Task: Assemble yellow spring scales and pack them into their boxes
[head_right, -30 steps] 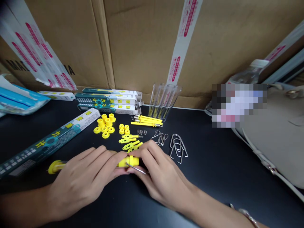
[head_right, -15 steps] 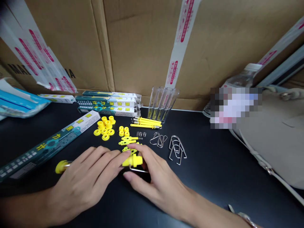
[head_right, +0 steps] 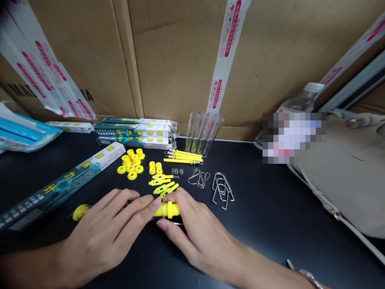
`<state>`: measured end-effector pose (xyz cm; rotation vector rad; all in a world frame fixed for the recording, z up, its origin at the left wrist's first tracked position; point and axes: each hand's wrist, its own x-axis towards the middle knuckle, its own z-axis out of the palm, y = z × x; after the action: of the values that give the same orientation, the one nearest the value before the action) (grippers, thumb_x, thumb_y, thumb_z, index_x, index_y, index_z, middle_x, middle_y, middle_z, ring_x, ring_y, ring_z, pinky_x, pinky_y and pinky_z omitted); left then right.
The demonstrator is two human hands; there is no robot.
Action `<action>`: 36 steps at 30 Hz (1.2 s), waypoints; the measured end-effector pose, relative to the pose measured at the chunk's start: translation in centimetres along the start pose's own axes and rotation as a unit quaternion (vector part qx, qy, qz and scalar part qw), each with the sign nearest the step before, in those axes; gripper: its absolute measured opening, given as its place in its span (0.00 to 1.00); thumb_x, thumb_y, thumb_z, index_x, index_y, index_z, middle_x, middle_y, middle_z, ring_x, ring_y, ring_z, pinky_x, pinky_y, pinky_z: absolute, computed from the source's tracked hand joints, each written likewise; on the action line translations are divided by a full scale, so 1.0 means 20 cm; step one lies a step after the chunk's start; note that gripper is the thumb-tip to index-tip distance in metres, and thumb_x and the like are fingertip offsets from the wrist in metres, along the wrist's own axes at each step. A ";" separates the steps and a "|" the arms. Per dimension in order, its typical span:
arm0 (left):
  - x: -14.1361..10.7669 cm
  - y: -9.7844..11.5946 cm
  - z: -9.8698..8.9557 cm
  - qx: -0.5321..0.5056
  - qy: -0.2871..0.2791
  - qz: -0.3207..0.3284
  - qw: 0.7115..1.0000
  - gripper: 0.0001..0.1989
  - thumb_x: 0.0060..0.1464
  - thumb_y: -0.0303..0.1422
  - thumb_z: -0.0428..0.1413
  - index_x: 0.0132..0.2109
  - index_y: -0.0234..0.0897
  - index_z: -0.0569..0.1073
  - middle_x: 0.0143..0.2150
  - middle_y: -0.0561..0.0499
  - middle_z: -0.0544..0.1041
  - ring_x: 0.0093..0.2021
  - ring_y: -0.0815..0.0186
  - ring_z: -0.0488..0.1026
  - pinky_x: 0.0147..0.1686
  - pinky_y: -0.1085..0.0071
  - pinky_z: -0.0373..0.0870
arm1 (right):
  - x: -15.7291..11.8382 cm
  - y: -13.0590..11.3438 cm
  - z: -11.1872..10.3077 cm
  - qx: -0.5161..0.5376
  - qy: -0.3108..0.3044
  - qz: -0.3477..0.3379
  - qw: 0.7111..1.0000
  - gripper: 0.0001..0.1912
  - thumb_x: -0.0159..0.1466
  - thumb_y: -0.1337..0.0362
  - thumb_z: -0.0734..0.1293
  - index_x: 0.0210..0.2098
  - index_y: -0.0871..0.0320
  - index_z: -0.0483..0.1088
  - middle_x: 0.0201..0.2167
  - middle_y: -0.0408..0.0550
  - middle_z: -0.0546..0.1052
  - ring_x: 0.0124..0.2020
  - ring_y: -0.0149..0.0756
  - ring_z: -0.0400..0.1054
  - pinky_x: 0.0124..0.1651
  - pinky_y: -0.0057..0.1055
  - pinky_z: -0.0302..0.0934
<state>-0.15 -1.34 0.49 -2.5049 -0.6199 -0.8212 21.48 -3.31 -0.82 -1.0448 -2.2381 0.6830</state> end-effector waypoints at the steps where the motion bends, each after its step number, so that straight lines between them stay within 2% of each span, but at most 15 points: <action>1: 0.00 0.00 0.00 -0.002 0.000 0.000 1.000 0.15 0.67 0.20 0.43 0.48 0.26 0.74 0.37 0.45 0.84 0.31 0.57 0.75 0.30 0.60 0.65 | 0.00 0.00 0.00 -0.008 0.001 0.002 1.000 0.09 0.74 0.61 0.58 0.52 0.52 0.59 0.44 0.48 0.72 0.41 0.37 0.72 0.43 0.35 0.70; 11: 0.00 0.00 -0.01 -0.019 -0.005 -0.004 1.000 0.15 0.68 0.21 0.42 0.49 0.29 0.73 0.38 0.47 0.83 0.33 0.58 0.75 0.32 0.61 0.65 | -0.01 -0.01 0.00 -0.036 0.002 0.010 0.999 0.07 0.74 0.61 0.57 0.51 0.52 0.61 0.42 0.46 0.73 0.40 0.38 0.72 0.40 0.34 0.69; 20: -0.02 0.00 0.03 -0.011 -0.040 -0.081 0.996 0.11 0.69 0.30 0.47 0.51 0.29 0.69 0.39 0.46 0.81 0.36 0.57 0.77 0.36 0.60 0.67 | 0.00 -0.01 -0.01 -0.044 0.017 0.003 0.999 0.07 0.74 0.59 0.57 0.50 0.51 0.60 0.39 0.45 0.71 0.36 0.36 0.70 0.36 0.31 0.66; 26: -0.07 -0.07 0.01 0.006 -0.067 -0.048 0.997 0.13 0.72 0.33 0.42 0.49 0.34 0.71 0.31 0.52 0.80 0.30 0.59 0.76 0.34 0.62 0.64 | 0.00 -0.02 -0.01 -0.039 0.011 0.028 0.999 0.08 0.74 0.58 0.57 0.49 0.51 0.62 0.38 0.44 0.72 0.34 0.36 0.70 0.34 0.32 0.64; 31: -0.13 -0.14 -0.02 0.028 -0.053 -0.057 0.997 0.15 0.70 0.38 0.47 0.47 0.30 0.71 0.29 0.49 0.79 0.28 0.59 0.76 0.35 0.62 0.66 | 0.00 -0.02 -0.02 -0.019 0.026 0.032 0.999 0.06 0.74 0.59 0.59 0.48 0.51 0.63 0.37 0.42 0.71 0.33 0.34 0.69 0.35 0.30 0.63; 36: -0.14 -0.17 -0.02 0.028 -0.053 -0.051 0.997 0.13 0.70 0.37 0.48 0.46 0.32 0.71 0.29 0.50 0.80 0.29 0.59 0.78 0.35 0.62 0.68 | 0.01 -0.02 -0.04 0.004 0.054 0.035 0.998 0.05 0.73 0.61 0.61 0.47 0.50 0.65 0.37 0.41 0.73 0.34 0.33 0.70 0.37 0.27 0.63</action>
<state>-4.16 0.38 -0.16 -2.4961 -0.8001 -0.7010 21.68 -3.28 -0.01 -1.1330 -2.1147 0.6486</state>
